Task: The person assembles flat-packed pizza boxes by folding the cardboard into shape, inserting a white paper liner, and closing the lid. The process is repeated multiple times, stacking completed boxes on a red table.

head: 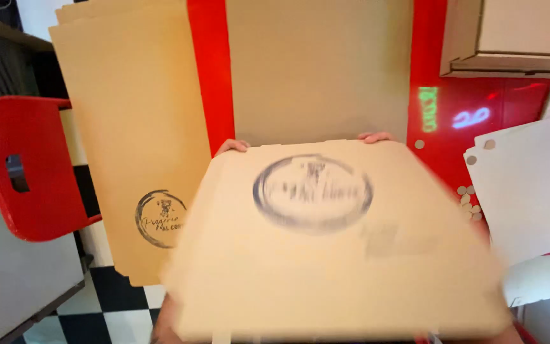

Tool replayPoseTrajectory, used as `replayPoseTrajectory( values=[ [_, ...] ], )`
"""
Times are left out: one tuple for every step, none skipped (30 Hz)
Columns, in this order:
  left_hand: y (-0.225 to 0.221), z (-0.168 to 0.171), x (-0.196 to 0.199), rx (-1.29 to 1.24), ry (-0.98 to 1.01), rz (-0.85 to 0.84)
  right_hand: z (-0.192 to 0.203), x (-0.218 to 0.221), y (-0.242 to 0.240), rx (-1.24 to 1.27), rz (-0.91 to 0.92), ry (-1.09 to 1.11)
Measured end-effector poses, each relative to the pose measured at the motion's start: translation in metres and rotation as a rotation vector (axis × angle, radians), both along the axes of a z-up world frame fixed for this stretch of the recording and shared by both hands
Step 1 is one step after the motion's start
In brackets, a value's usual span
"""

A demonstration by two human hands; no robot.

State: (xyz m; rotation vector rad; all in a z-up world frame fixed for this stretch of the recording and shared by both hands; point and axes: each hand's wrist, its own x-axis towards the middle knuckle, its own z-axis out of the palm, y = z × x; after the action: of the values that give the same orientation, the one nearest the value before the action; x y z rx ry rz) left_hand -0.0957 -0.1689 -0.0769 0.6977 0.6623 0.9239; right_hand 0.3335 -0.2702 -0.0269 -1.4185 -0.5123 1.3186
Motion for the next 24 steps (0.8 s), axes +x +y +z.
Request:
replayPoseTrajectory(
  values=[
    [0.003,0.000,-0.002,0.010,-0.067,-0.063,0.004,-0.002,0.001,0.011,0.016,0.004],
    [0.002,0.001,-0.006,0.016,-0.127,-0.118,0.011,-0.009,0.003,0.020,0.040,0.015],
    [0.000,0.004,-0.009,0.021,-0.187,-0.174,0.023,-0.021,0.007,0.028,0.064,0.025],
    [-0.006,0.040,-0.005,0.016,-0.185,-0.175,0.035,-0.011,0.002,0.023,0.062,0.028],
    [-0.011,0.077,-0.001,0.105,0.218,0.049,0.046,0.000,-0.002,0.163,0.144,-0.230],
    [-0.010,0.112,0.007,0.199,0.615,0.273,0.058,0.014,-0.002,0.309,0.224,-0.495],
    [-0.019,0.127,-0.005,0.204,0.611,0.269,0.070,0.024,-0.013,0.312,0.219,-0.499],
    [-0.022,0.140,-0.013,0.485,0.901,0.203,0.081,0.038,-0.016,0.273,0.379,-0.862],
    [-0.026,0.152,-0.022,0.769,1.188,0.135,0.092,0.051,-0.021,0.220,0.535,-1.225],
    [-0.028,0.190,-0.018,0.758,1.190,0.120,0.126,0.044,-0.018,0.205,0.540,-1.216],
    [-0.029,0.227,-0.014,0.655,1.170,0.069,0.160,0.037,-0.015,0.188,0.636,-1.225],
    [-0.023,0.262,-0.006,0.566,1.137,0.025,0.194,0.035,-0.007,0.176,0.720,-1.248],
    [-0.021,0.277,-0.005,0.569,1.127,0.017,0.218,0.030,0.000,0.165,0.714,-1.253],
    [-0.016,0.292,-0.001,0.681,1.151,-0.026,0.241,0.027,0.011,0.112,0.781,-1.218],
    [-0.011,0.307,0.002,0.794,1.173,-0.069,0.264,0.024,0.022,0.059,0.847,-1.182],
    [-0.011,0.312,0.007,0.794,1.169,-0.072,0.268,0.026,0.021,0.054,0.845,-1.183],
    [-0.011,0.317,0.012,0.831,1.142,-0.080,0.272,0.027,0.019,0.065,0.759,-0.977],
    [-0.010,0.322,0.014,0.867,1.116,-0.085,0.276,0.026,0.019,0.078,0.671,-0.773],
    [-0.012,0.323,0.015,0.869,1.112,-0.086,0.279,0.024,0.015,0.076,0.669,-0.775],
    [-0.014,0.324,0.015,0.806,1.142,-0.068,0.281,0.023,0.014,-0.018,0.640,-0.714],
    [-0.015,0.325,0.016,0.743,1.170,-0.049,0.283,0.021,0.013,-0.111,0.610,-0.652],
    [-0.022,0.320,0.010,0.739,1.171,-0.046,0.295,0.013,0.012,-0.111,0.615,-0.652],
    [-0.029,0.314,0.008,0.726,1.180,-0.058,0.306,0.005,0.011,-0.086,0.628,-0.779],
    [-0.038,0.309,0.008,0.713,1.188,-0.075,0.317,-0.003,0.009,-0.063,0.639,-0.904]
  ],
)
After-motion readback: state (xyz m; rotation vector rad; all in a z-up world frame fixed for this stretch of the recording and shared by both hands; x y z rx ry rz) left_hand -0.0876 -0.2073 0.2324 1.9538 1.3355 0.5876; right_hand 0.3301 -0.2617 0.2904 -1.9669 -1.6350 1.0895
